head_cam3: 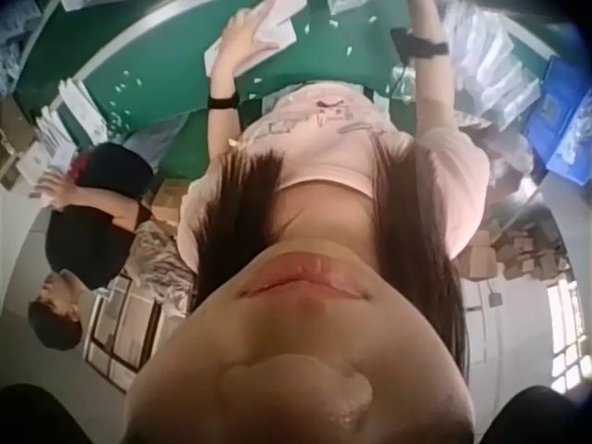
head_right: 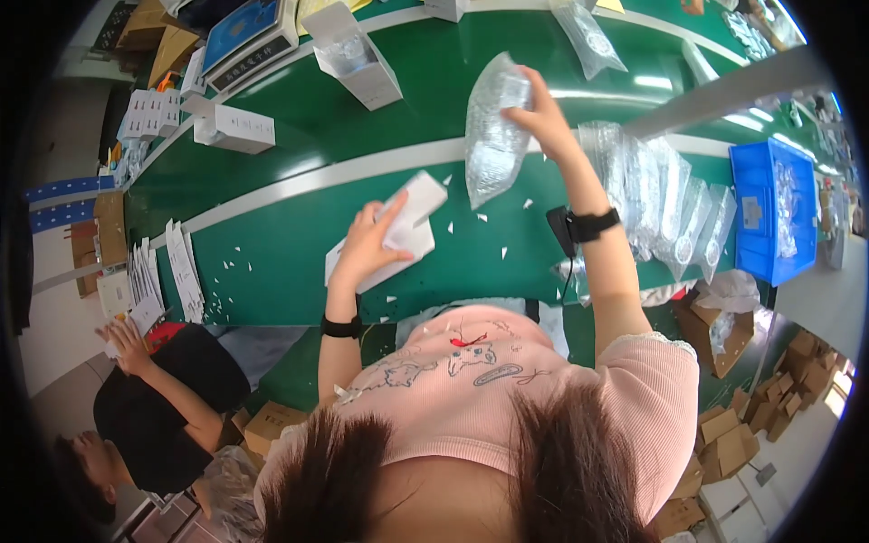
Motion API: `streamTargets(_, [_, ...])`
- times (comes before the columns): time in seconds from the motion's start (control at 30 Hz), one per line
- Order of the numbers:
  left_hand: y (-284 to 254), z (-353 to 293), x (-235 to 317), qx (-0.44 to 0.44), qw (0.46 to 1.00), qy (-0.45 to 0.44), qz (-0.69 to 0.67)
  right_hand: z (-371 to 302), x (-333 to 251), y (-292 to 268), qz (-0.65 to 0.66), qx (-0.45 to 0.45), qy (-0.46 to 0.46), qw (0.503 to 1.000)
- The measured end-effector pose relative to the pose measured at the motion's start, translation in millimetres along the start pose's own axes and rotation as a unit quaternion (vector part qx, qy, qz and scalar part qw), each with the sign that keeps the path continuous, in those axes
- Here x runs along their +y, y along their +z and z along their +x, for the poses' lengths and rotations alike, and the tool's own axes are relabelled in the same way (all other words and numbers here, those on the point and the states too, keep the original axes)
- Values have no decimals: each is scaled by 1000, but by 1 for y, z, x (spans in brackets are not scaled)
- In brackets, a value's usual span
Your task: The person packages items by hand, placing a bubble-wrapped device and a small plastic bag into a white box. They then fold the box flaps closed and set the completed package aside on the green workbench before repeating the process.
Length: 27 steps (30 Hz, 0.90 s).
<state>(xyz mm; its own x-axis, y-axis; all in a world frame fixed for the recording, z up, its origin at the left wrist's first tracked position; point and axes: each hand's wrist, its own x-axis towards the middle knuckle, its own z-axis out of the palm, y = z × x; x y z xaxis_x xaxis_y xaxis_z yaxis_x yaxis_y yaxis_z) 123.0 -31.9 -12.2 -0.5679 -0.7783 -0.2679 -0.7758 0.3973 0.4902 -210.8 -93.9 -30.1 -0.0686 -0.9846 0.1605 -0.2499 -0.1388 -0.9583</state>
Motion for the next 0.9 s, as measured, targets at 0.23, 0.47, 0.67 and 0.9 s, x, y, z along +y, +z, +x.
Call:
streamTargets(0.23, [-23,4,80,148,976,83,-136,-77,-109,-7,446,187,24,875])
streamTargets(0.47, [15,-1,119,259,927,39,-268,-105,-138,26,235,315,-10,919])
streamTargets(0.67, [41,-3,134,292,924,45,-241,-126,-132,15,-158,330,-102,925])
streamTargets(0.9, [73,18,132,320,904,147,-242,-160,-136,19,-362,100,-159,913])
